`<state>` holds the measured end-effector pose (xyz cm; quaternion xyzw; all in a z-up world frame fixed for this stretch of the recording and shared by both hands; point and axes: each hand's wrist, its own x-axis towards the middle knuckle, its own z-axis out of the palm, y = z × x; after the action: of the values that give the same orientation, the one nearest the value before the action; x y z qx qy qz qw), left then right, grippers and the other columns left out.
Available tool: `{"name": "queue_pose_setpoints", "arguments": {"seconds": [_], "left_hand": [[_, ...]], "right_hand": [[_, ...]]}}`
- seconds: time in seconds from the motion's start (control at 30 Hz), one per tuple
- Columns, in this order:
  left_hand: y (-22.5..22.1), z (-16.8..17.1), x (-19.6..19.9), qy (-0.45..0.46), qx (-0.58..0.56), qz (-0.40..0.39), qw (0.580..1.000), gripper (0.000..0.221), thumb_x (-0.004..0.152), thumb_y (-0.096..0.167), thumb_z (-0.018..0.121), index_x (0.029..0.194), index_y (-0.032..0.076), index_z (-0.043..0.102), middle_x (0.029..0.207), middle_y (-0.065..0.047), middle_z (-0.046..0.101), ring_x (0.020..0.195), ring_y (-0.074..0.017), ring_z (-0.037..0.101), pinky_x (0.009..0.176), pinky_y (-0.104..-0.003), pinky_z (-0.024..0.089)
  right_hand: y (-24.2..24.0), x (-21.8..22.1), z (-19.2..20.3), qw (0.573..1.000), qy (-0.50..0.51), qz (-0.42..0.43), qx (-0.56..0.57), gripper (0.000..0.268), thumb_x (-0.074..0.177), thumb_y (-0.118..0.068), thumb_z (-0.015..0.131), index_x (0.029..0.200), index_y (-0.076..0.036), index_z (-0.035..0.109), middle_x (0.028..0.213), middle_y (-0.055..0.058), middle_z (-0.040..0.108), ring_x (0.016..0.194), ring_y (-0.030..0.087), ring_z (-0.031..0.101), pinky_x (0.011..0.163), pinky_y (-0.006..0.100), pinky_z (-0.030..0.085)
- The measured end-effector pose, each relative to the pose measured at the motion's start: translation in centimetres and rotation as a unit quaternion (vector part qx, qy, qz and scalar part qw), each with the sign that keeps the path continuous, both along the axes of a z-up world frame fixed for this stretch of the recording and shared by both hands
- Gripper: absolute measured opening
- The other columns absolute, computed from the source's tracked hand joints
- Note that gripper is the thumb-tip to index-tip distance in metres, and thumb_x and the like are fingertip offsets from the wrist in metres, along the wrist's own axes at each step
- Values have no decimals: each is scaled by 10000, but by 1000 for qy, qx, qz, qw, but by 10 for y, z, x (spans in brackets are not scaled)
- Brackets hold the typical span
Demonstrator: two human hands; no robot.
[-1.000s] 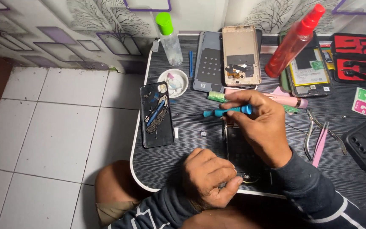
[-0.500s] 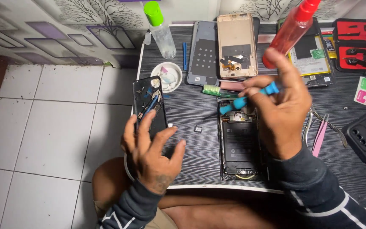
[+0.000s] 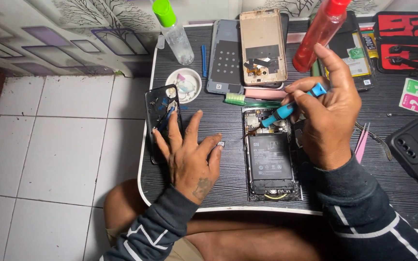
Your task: Disassembling a smartphone by removing internal screws and inspecting the motherboard and chassis.
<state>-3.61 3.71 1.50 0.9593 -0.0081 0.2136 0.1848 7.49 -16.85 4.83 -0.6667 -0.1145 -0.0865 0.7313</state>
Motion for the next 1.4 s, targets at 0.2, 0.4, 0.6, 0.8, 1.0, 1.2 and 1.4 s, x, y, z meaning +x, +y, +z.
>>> {"name": "queue_pose_setpoints", "arguments": {"seconds": [0.2,0.4,0.6,0.8,1.0,1.2,1.4], "left_hand": [[3,-7,4,-3,-17,-6,1000,25,815,205,760,813,229,763,1340,-14,638,1392,-451,394,1106,-833,78],[8,-16,4,-8,-24,-17,1000,11,802,247,769,801,250,758,1034,93,703,1220,-349,505,1131,-756,100],[7,-18,15,-87,-55,-66,992,50,893,129,726,912,165,697,848,46,738,855,-230,562,813,-426,393],[-9,-22,30,-84,-251,-43,964,162,827,-57,697,787,86,633,683,29,599,533,-53,454,478,-229,402],[-13,-24,32,-14,-307,-40,951,66,896,31,765,961,32,750,829,-52,745,716,-92,696,632,-201,610],[-10,-25,36,6,-284,-65,957,48,902,12,752,921,55,760,755,-1,710,561,-22,534,511,-172,483],[-13,-20,35,21,-259,-85,962,29,907,34,744,902,62,750,773,-6,701,565,-37,532,503,-183,465]], "right_hand": [[0,-1,-1,1000,-1,-7,-3,643,906,71,559,1532,-3,438,918,187,679,741,220,647,722,312,589],[-5,0,-2,1000,-31,1,-1,627,929,93,582,1535,30,431,917,191,692,745,235,676,738,317,608],[-10,3,1,1000,12,-15,13,623,906,33,553,1514,-67,464,933,165,708,700,194,680,473,224,470],[-14,7,-2,998,35,-16,52,631,901,47,563,1515,-72,481,901,145,711,678,169,650,466,225,483],[-16,11,-6,996,48,-20,75,626,877,25,590,1488,-82,508,875,149,709,649,149,619,448,219,475],[-15,13,-9,996,47,-16,71,618,881,50,569,1486,-66,518,853,129,715,655,141,621,445,225,488],[-15,11,-7,995,51,0,85,611,896,64,567,1490,-67,505,843,119,705,674,153,676,450,229,491]]}}
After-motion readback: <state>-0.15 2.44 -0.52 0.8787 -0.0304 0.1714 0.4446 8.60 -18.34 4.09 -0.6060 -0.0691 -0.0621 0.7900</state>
